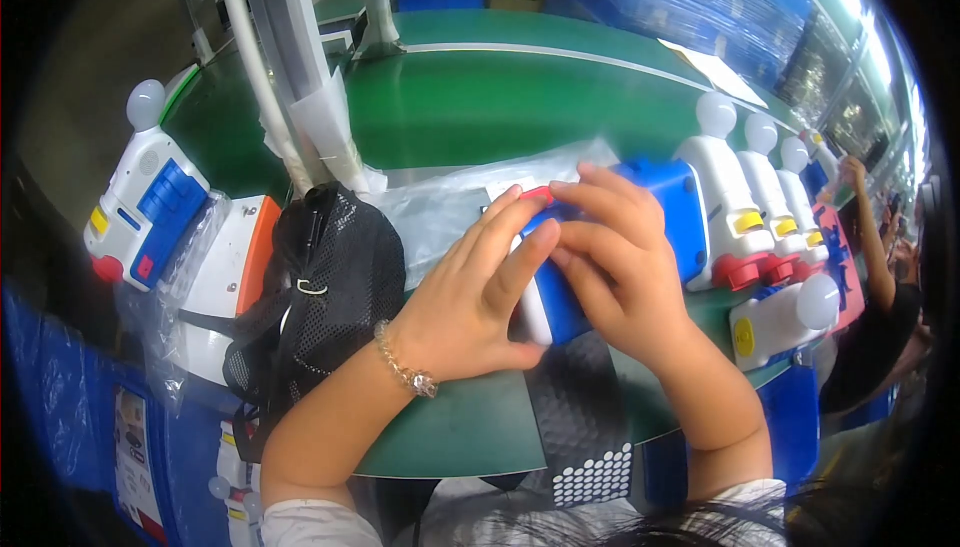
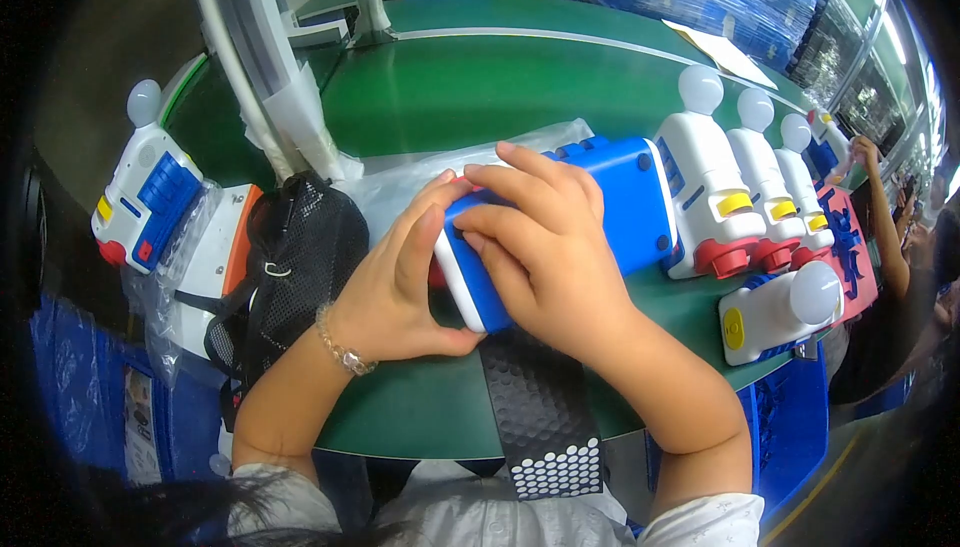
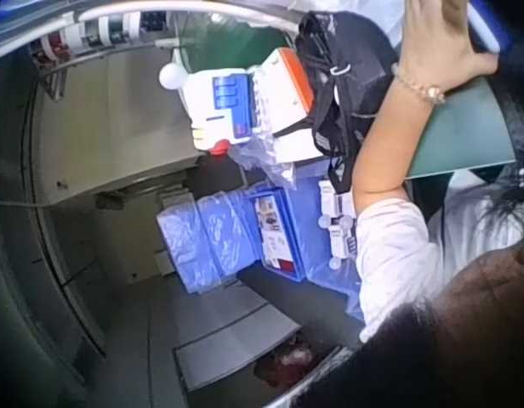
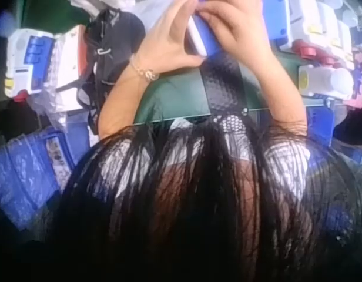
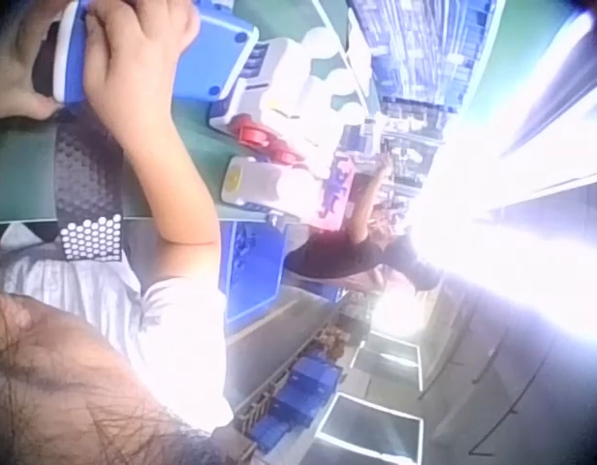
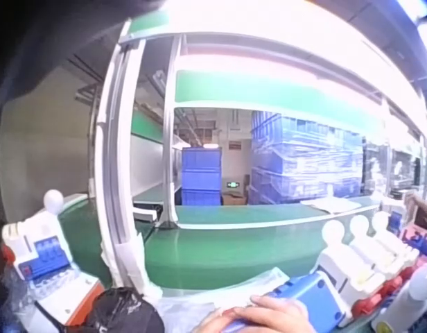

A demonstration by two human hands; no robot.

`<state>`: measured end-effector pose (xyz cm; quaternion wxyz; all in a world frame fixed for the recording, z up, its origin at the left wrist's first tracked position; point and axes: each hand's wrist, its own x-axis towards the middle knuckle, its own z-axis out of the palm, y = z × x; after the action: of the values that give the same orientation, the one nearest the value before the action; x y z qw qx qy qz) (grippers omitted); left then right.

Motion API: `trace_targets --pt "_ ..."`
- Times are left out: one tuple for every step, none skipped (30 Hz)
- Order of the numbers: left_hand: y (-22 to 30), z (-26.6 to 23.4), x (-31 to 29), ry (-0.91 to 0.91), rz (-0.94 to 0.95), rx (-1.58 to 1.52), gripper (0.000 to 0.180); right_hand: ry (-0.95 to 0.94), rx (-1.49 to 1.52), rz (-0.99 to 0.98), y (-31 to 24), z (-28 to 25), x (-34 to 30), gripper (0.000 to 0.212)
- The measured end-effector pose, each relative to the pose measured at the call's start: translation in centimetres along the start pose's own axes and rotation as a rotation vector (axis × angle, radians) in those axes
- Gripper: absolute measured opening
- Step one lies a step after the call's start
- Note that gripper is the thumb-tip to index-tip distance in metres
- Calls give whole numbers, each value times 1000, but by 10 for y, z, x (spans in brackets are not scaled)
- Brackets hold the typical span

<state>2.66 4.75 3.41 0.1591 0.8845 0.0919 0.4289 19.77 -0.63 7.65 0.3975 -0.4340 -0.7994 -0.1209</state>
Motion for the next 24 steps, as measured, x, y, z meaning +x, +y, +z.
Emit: trace_targets --pt "1 -1 0 0 -1 2 114 0 2 -1 -1 -1 -1 17" --pt "1 -2 0 -6 -5 -1 114 -20 -39 -13 -2 -1 -2 20" --pt "1 -1 1 -14 -8 -7 114 -40 -81 -22 -2 -2 -4 22" --pt "0 0 1 -17 -8 -8 114 -39 -80 -19 -2 -2 -6 22" --pt "-1 2 1 -10 6 -19 114 -43 -95 -31 -1 -2 -8 24" --pt "-1 2 2 -3 23 -30 113 -47 -110 -44 -2 -3 -9 25" --pt "1 2 2 -4 25 -30 113 -46 -111 -43 -4 -3 -10 25" --pt "3 2 2 -8 26 -26 112 -39 -131 -44 -7 -3 -12 25" --pt "4 1 2 -12 26 -20 112 -33 -149 -47 -9 -2 -13 26" --pt "5 1 2 -13 27 -19 112 -31 -149 -46 -12 0 -15 26" --pt "6 1 1 -15 23 -17 111 -29 -179 -33 -13 2 -18 27" --pt "6 1 1 -15 22 -12 110 -26 -210 -21 -16 3 -20 29" --pt "7 0 1 -17 23 -12 110 -24 -211 -20 -19 2 -22 29" --pt "9 1 1 -25 -3 -7 110 -61 -268 0 -23 1 -24 32" --pt "9 1 1 -32 -27 -2 110 -97 -328 21 -25 0 -24 35" --pt "9 1 1 -35 -25 -7 110 -98 -331 26 -26 -3 -25 35" --pt "9 1 1 -43 -34 -8 110 -143 -279 74 -26 -5 -28 38" --pt "8 0 1 -52 -43 -9 110 -186 -228 123 -27 -9 -29 41" --pt "6 1 0 -58 -43 -19 110 -157 -160 125 -27 -17 -33 42" --pt "3 4 -2 -47 1 -14 109 -162 -163 139 -25 -23 -46 42" --pt "1 4 -6 -34 37 0 109 -39 -27 107 -23 -28 -63 39" --pt "0 5 -7 -41 26 -19 109 78 101 88 -24 -33 -81 35" --pt "-2 3 -6 -38 20 9 109 65 102 109 -25 -36 -99 35" --pt "-2 4 -7 -39 15 23 108 -25 195 163 -31 -41 -119 31"
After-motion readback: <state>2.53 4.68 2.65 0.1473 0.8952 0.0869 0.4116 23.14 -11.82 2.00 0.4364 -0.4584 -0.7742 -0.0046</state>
